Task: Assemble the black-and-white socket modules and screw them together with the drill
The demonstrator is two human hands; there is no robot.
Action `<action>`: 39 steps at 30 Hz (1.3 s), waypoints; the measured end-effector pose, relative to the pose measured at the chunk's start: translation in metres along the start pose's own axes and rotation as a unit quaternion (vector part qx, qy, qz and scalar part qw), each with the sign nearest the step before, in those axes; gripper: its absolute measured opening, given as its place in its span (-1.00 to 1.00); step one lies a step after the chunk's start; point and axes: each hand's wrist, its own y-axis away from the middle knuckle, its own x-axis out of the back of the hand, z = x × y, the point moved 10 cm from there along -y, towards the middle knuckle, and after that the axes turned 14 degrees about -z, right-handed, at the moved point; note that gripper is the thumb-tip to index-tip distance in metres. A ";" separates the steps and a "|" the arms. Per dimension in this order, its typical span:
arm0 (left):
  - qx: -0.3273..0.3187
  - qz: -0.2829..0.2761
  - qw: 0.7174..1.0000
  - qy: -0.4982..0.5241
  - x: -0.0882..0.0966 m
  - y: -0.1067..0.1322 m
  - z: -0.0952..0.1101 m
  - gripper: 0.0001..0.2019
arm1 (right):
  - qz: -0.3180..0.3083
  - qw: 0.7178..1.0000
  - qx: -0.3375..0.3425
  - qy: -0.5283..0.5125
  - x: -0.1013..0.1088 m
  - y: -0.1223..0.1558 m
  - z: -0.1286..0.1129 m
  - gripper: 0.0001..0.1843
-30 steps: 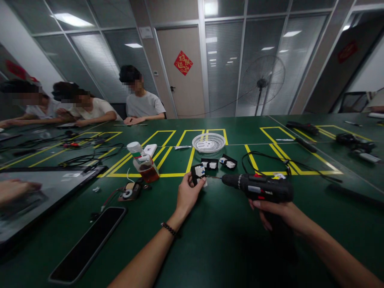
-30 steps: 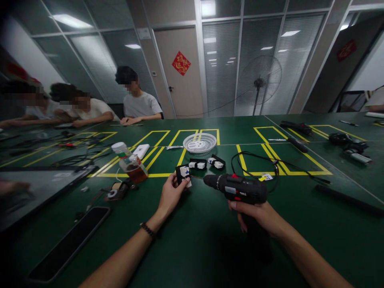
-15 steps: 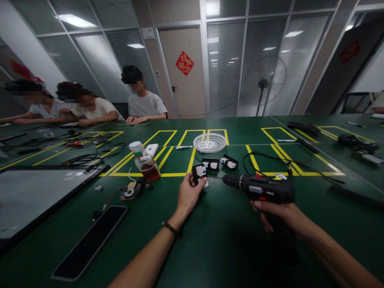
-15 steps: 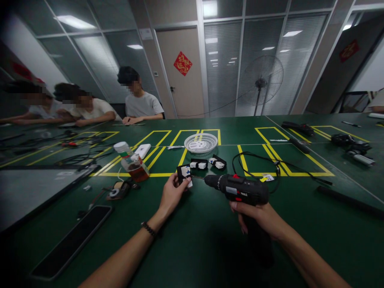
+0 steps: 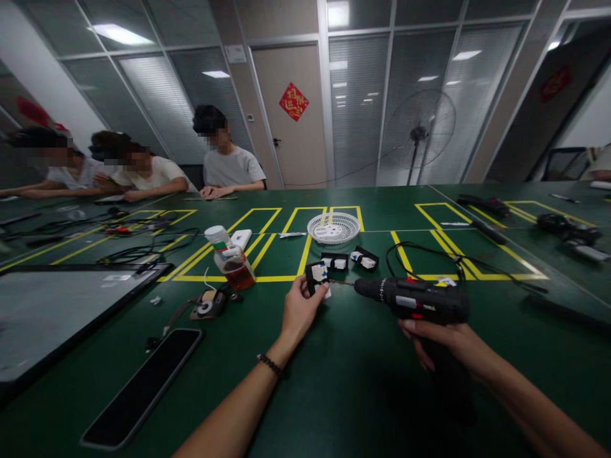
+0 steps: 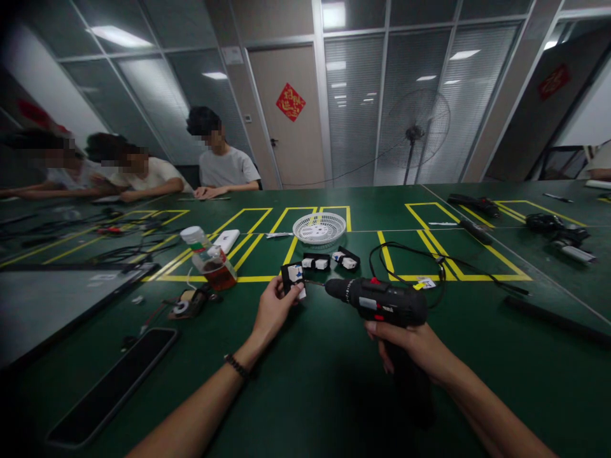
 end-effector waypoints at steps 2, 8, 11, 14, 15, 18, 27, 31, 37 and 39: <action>-0.001 -0.010 1.000 -0.005 -0.001 -0.001 -0.001 -0.48 | 0.000 1.000 -0.002 -0.004 0.000 0.000 0.001 -0.71; -0.002 -0.012 1.000 0.009 -0.002 0.000 0.000 -0.48 | 0.000 1.000 0.001 -0.002 0.000 0.001 0.002 -0.70; -0.007 -0.010 1.000 0.009 -0.001 0.001 0.001 -0.48 | 0.001 1.000 0.003 -0.006 0.000 0.000 0.001 -0.70; -0.008 -0.023 1.000 0.002 -0.004 0.000 0.001 -0.49 | 0.002 1.000 -0.003 -0.009 0.000 0.000 0.003 -0.70; -0.008 -0.028 1.000 0.001 -0.005 -0.001 0.001 -0.49 | 0.003 1.000 -0.002 -0.009 0.000 0.000 0.003 -0.70; -0.005 -0.035 0.999 0.010 -0.007 0.000 0.000 -0.50 | 0.005 1.000 0.005 -0.010 0.001 0.000 0.002 -0.69; 0.000 -0.037 0.999 0.031 -0.008 -0.001 -0.001 -0.53 | 0.003 1.000 0.000 -0.020 0.001 0.000 0.004 -0.69; 0.000 -0.041 0.998 0.050 -0.008 -0.003 -0.007 -0.53 | 0.000 1.000 -0.002 -0.028 0.000 0.000 0.004 -0.67; 0.063 -0.079 0.989 0.111 -0.014 -0.007 -0.024 -0.58 | -0.010 0.999 0.009 -0.050 -0.004 -0.002 0.001 -0.68; 0.078 -0.077 0.985 0.137 -0.013 -0.007 -0.025 -0.58 | -0.009 0.998 0.013 -0.061 -0.004 -0.003 0.001 -0.69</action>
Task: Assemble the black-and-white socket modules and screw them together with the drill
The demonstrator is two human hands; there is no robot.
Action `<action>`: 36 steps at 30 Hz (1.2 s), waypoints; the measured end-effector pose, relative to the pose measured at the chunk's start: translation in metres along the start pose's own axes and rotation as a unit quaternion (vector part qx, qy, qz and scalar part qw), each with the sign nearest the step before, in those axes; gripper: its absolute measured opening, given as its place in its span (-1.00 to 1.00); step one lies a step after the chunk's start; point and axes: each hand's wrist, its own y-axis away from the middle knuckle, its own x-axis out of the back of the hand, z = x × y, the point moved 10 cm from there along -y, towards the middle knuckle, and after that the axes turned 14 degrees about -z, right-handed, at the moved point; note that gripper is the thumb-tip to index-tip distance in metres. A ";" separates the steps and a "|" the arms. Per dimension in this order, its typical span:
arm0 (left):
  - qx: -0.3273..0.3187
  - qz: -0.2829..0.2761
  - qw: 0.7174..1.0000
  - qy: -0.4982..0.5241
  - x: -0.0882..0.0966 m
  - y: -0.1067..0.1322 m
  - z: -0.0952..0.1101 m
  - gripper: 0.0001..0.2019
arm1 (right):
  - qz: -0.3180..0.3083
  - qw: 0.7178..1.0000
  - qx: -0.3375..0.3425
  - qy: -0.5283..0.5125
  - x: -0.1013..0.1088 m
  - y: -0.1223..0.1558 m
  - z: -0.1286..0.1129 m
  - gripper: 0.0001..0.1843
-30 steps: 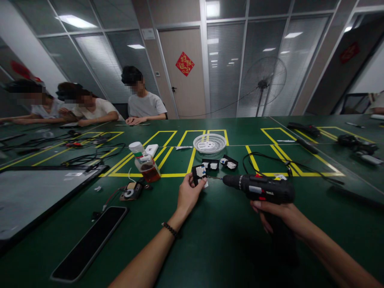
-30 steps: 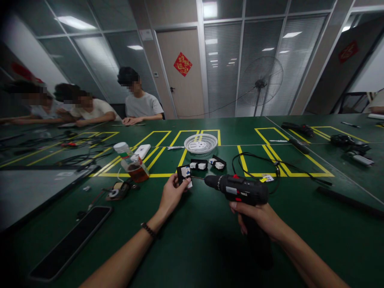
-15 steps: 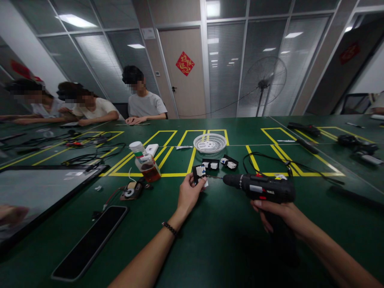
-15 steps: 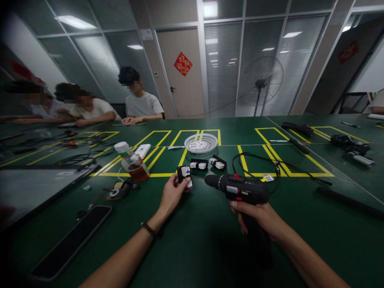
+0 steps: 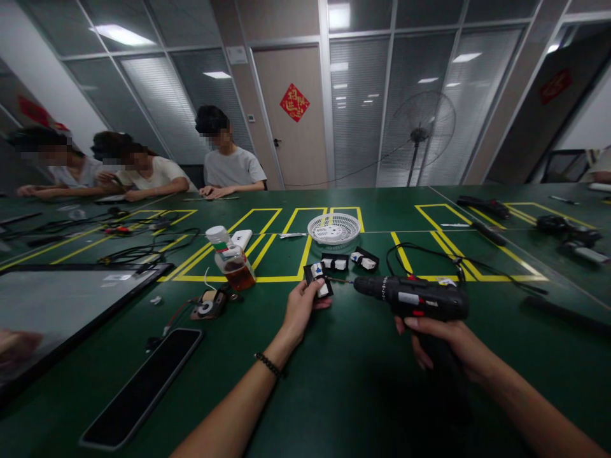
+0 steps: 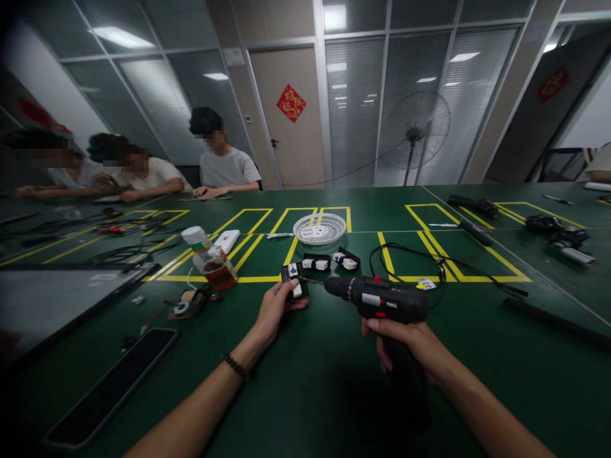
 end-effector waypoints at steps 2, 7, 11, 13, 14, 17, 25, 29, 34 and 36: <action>0.008 0.010 1.000 0.018 0.003 0.000 0.000 -0.58 | 0.004 1.000 0.002 -0.007 0.002 -0.001 0.001 -0.69; 0.000 0.024 1.000 -0.007 0.006 0.001 0.003 -0.59 | 0.001 1.000 0.006 -0.017 0.003 -0.001 0.000 -0.69; -0.032 0.025 0.997 -0.072 0.004 0.002 0.010 -0.56 | -0.017 1.000 0.006 -0.026 -0.003 0.000 -0.001 -0.70; -0.041 0.023 0.995 -0.094 0.002 0.003 0.012 -0.53 | -0.022 0.999 0.002 -0.023 -0.005 0.000 0.000 -0.70; -0.044 0.022 0.994 -0.101 0.001 0.004 0.013 -0.52 | -0.024 0.999 -0.001 -0.021 -0.007 0.000 0.001 -0.70; -0.049 0.017 0.992 -0.113 -0.002 0.005 0.017 -0.51 | -0.028 0.999 -0.006 -0.019 -0.009 -0.001 0.001 -0.69; -0.046 0.026 0.992 -0.117 -0.003 0.006 0.018 -0.51 | -0.018 1.000 -0.016 -0.006 -0.008 -0.001 0.002 -0.66; -0.045 0.027 0.991 -0.122 -0.003 0.006 0.016 -0.50 | -0.021 1.000 -0.015 -0.005 -0.009 -0.001 0.000 -0.66; -0.060 0.037 0.990 -0.125 -0.003 0.009 0.023 -0.50 | -0.026 0.999 -0.023 0.000 -0.010 0.001 -0.001 -0.68; -0.062 0.050 0.988 -0.135 -0.002 0.011 0.027 -0.50 | -0.023 1.000 -0.020 0.006 -0.008 0.001 0.000 -0.68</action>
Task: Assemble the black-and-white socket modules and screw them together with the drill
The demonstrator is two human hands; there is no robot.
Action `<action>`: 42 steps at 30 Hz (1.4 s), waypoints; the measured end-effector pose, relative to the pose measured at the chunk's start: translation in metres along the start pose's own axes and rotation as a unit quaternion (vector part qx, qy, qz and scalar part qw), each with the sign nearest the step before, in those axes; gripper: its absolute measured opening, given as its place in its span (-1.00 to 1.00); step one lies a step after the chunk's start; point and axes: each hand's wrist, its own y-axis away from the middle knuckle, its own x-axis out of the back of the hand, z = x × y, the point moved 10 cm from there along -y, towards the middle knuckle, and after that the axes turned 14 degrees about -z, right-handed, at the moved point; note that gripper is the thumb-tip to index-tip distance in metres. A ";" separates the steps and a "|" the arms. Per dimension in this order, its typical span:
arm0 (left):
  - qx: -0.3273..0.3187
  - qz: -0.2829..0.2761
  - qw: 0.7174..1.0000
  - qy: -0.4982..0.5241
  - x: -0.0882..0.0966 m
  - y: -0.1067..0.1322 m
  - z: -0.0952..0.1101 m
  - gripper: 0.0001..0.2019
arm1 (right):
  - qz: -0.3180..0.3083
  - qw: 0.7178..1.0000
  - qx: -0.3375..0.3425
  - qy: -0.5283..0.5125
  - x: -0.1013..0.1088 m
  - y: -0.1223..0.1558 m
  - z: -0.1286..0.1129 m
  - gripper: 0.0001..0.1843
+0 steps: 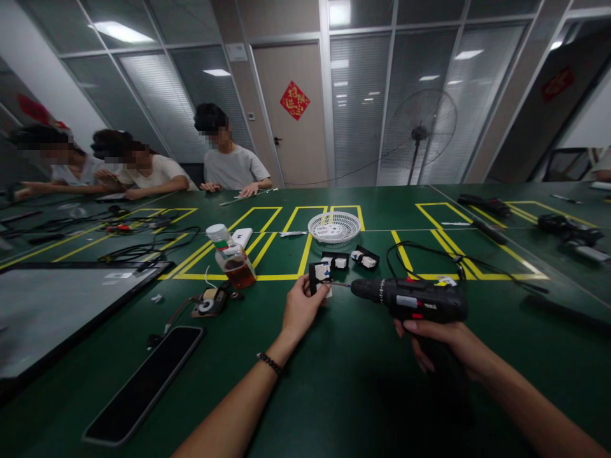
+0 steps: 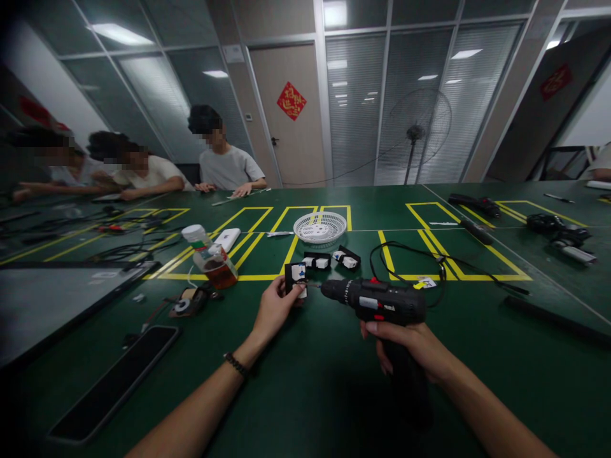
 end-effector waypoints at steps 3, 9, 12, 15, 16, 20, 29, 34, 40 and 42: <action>-0.008 0.025 0.999 -0.022 0.005 0.003 0.006 -0.50 | 0.000 1.000 0.002 0.012 0.002 0.000 0.003 -0.68; -0.028 0.082 0.984 -0.157 0.019 0.009 0.023 -0.46 | -0.003 0.999 0.000 0.041 0.004 0.001 0.002 -0.69; -0.018 0.085 0.964 -0.252 0.020 0.009 0.029 -0.43 | -0.004 0.999 -0.006 0.034 0.005 0.001 0.003 -0.69; -0.004 0.064 0.955 -0.289 0.016 0.007 0.030 -0.44 | -0.004 0.999 -0.005 0.033 0.007 0.002 0.004 -0.69; -0.001 0.056 0.958 -0.282 0.015 0.007 0.029 -0.45 | -0.003 0.999 -0.002 0.037 0.008 0.002 0.004 -0.70; 0.013 0.041 0.975 -0.216 0.012 0.006 0.022 -0.48 | -0.004 0.999 0.008 0.049 0.010 0.003 0.003 -0.71; 0.044 0.003 0.976 -0.211 0.007 0.004 0.019 -0.50 | -0.007 0.998 -0.003 0.069 0.010 0.004 0.000 -0.70; 0.045 0.000 0.957 -0.286 0.010 0.002 0.021 -0.41 | -0.009 0.996 0.000 0.089 0.005 0.003 -0.008 -0.71; 0.032 0.007 0.933 -0.360 0.012 0.001 0.024 -0.40 | 0.008 0.998 -0.015 0.062 0.009 0.003 0.001 -0.69; 0.033 0.010 0.931 -0.363 0.012 0.001 0.022 -0.40 | 0.017 0.998 -0.020 0.048 0.011 0.004 0.006 -0.69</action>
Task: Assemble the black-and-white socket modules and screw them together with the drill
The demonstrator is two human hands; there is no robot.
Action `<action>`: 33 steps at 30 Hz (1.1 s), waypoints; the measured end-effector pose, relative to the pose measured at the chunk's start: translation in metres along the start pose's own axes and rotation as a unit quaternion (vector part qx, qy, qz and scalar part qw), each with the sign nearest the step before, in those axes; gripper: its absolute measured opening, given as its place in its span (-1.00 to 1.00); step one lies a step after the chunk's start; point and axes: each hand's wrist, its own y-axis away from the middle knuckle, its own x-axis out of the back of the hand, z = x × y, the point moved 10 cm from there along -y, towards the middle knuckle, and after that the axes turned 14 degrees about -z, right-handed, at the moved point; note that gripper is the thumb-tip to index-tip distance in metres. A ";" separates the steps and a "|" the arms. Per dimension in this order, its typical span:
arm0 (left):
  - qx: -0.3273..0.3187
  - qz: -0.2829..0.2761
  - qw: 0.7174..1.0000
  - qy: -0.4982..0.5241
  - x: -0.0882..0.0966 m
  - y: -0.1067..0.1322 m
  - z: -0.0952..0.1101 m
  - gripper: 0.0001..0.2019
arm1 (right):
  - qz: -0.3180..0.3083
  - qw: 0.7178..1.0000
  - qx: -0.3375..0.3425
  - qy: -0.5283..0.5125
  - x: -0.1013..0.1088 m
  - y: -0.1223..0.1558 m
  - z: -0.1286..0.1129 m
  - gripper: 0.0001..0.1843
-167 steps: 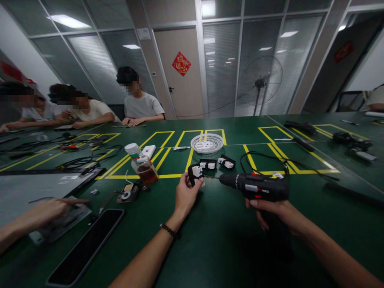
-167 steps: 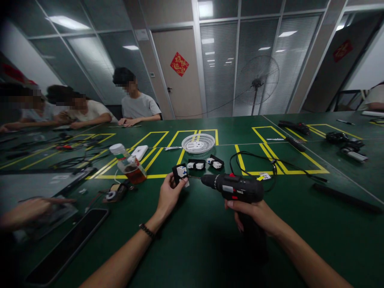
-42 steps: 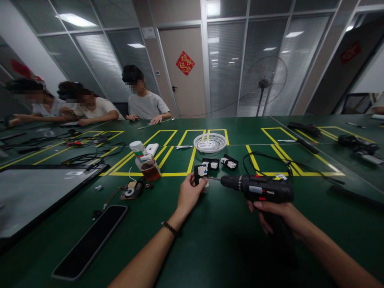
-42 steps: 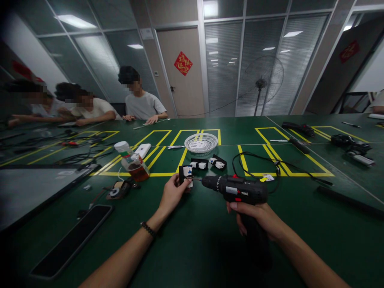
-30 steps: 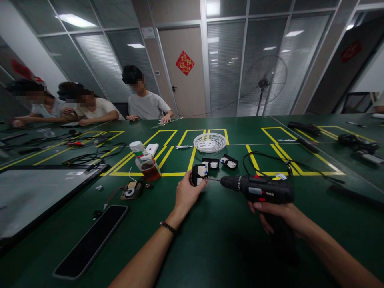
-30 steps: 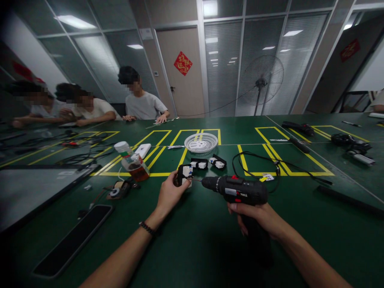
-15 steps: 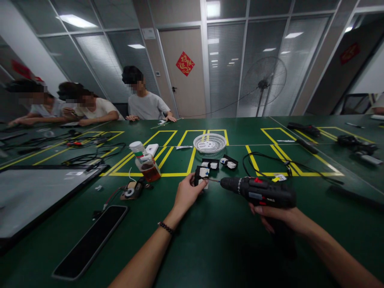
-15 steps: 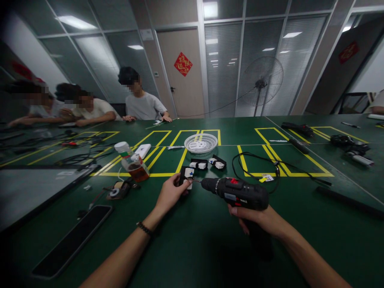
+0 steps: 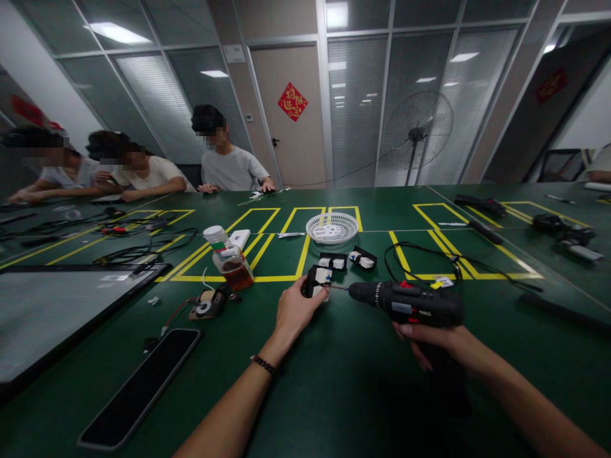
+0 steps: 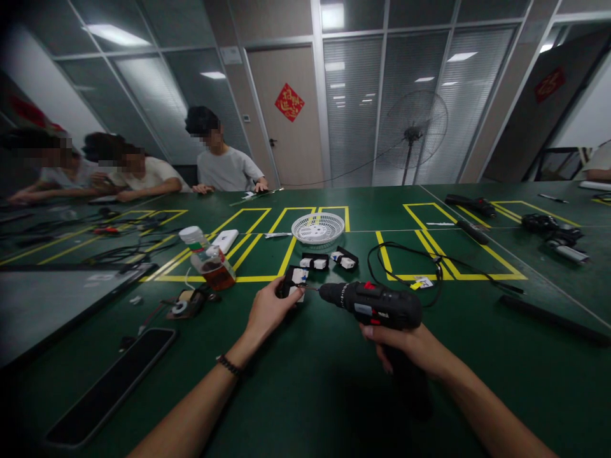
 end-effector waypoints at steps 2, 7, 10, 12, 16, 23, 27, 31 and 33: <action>0.001 0.004 1.000 -0.004 0.000 0.000 -0.001 -0.40 | 0.004 1.000 -0.001 -0.009 0.000 0.000 0.003 -0.68; 0.001 0.008 1.000 -0.001 0.000 0.000 -0.002 -0.39 | 0.002 1.000 0.003 -0.013 -0.002 -0.001 0.001 -0.66; 0.003 0.007 1.000 0.002 0.000 0.000 -0.002 -0.40 | 0.002 1.000 0.008 -0.019 -0.004 -0.001 0.000 -0.68; 0.001 0.007 1.000 0.003 0.000 0.000 -0.002 -0.41 | 0.000 1.000 0.008 -0.024 -0.004 -0.001 0.000 -0.69; 0.005 0.005 1.000 0.011 -0.001 0.000 -0.002 -0.40 | -0.004 1.000 0.010 -0.024 -0.006 -0.002 0.000 -0.69; 0.007 0.002 1.000 0.021 0.001 0.002 0.001 -0.41 | 0.004 0.999 0.003 -0.034 -0.007 -0.001 -0.001 -0.68; 0.009 0.006 1.000 0.025 0.001 0.003 0.000 -0.38 | 0.005 1.000 0.005 -0.028 -0.006 -0.001 0.000 -0.68; 0.004 0.006 1.000 0.020 -0.001 0.001 -0.002 -0.37 | 0.006 1.000 0.005 -0.025 -0.004 -0.002 0.003 -0.69; 0.003 0.000 1.000 0.029 -0.003 0.000 -0.004 -0.37 | 0.006 1.000 0.003 -0.026 -0.004 -0.002 0.004 -0.68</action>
